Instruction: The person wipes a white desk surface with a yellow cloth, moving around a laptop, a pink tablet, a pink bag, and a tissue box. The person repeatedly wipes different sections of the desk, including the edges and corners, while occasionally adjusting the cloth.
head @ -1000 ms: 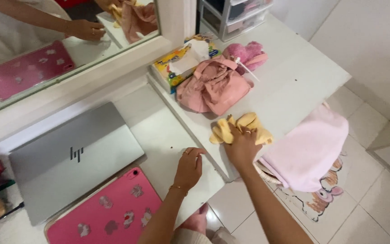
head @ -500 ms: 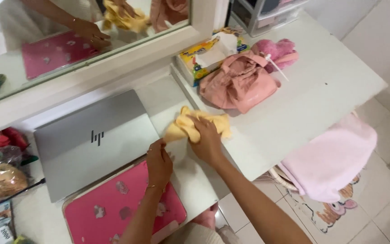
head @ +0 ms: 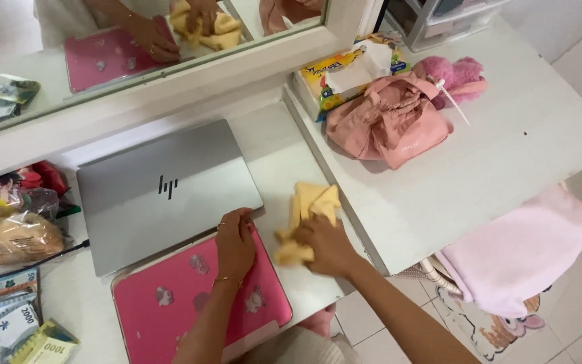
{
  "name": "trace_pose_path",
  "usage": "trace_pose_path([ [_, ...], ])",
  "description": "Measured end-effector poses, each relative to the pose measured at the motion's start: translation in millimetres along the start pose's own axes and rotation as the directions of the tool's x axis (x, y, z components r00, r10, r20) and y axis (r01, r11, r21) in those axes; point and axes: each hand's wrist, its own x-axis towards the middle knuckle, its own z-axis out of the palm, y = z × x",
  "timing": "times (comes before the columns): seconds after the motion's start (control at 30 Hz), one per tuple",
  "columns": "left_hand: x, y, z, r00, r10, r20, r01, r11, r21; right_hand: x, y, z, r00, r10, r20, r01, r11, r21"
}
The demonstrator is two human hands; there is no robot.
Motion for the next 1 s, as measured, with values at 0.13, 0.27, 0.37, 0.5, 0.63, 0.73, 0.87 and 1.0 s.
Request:
trace_pose_path([
  [0.13,-5,20,0,0.999,0.024,0.043,-0.026,0.999,0.029,-40,-14,-37,0.989,-0.134,-0.056,0.137,0.989,0.05],
  [0.27,-25,31,19,0.969,0.212,0.125,-0.215,0.977,0.012,-38,-17,-76,0.995,-0.092,-0.024,0.096,0.972,0.215],
  [0.37,-43,53,32,0.916,0.367,0.164,-0.387,0.916,0.109,-31,15,-75,0.965,-0.002,-0.263,0.068,0.967,0.244],
  [0.5,-59,87,31,0.825,0.221,0.521,-0.436,0.835,0.335,-20,39,-57,0.961,0.034,-0.276,-0.098,0.97,-0.221],
  [0.63,-47,65,59,0.811,0.133,0.569,-0.434,0.79,0.433,-14,74,-20,0.954,0.086,-0.288,-0.183,0.926,-0.329],
  [0.73,-30,46,75,0.782,0.216,0.585,-0.539,0.706,0.46,-35,69,-22,0.939,0.095,-0.331,-0.195,0.94,-0.281],
  [0.87,-8,32,77,0.683,0.513,0.52,-0.726,0.557,0.403,-67,66,5,0.919,0.101,-0.382,-0.146,0.985,-0.092],
  [1.0,-5,28,66,0.649,0.572,0.503,-0.76,0.457,0.461,-93,55,38,0.895,0.121,-0.429,-0.132,0.991,0.004],
])
